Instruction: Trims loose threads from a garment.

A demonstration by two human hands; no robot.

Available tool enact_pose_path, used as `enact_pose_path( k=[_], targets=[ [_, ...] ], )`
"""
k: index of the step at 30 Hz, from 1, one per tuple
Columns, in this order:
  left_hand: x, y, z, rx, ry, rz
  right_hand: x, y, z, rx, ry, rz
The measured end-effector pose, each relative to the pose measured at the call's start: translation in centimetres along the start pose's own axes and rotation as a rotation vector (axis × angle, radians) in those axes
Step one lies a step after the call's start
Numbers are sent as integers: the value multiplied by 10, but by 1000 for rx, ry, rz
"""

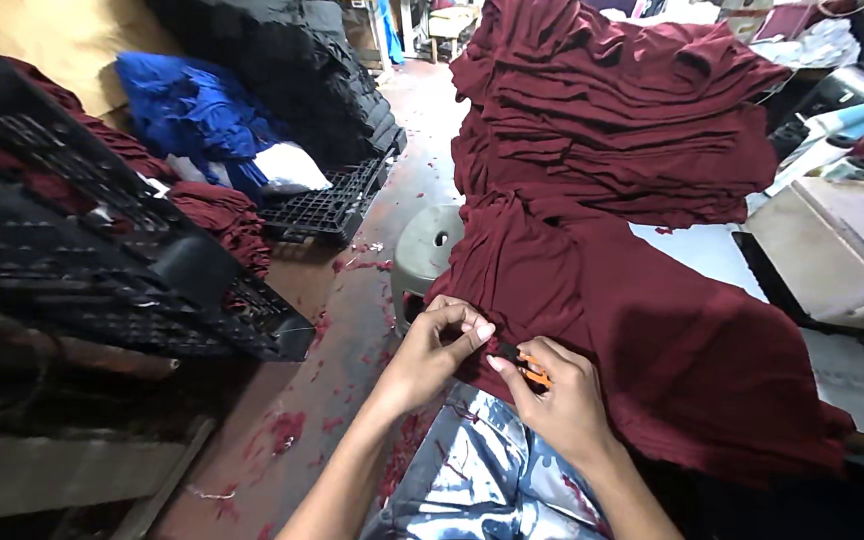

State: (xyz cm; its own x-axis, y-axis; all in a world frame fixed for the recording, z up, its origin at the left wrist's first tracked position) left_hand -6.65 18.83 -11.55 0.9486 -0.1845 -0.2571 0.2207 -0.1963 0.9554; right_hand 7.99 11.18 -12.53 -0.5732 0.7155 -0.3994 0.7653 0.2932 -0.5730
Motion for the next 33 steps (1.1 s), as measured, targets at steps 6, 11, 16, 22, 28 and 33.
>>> enact_pose_path(
  k=[6,11,16,22,28,33],
  targets=[
    [-25,10,6,164,-161,36,-1,20,-5,115,46,-199],
    [-71,10,25,277,-296,-118,-11,21,-9,223,-51,-318],
    [-61,-6,14,252,-15,-321,-7,10,-8,201,-150,-232],
    [-46,-10,19,287,90,-237,-160,80,-52,552,753,-328],
    [-23,12,28,497,218,-204,-88,18,-53,253,294,-382],
    [16,19,28,485,145,-364,-16,24,-33,495,43,-738]
  ],
)
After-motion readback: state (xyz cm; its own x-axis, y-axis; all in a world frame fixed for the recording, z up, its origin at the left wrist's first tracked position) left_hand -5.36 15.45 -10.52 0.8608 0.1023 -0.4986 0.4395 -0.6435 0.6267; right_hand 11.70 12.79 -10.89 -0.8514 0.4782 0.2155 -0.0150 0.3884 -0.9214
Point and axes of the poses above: each hand's wrist, its own z-axis away from the middle knuckle, its own x-axis out of the palm, y = z × x, the point moved 9 cm from there along -z, towards the middle knuckle, and after that the axes turned 15 degrees about y, right-handed, at the moved point
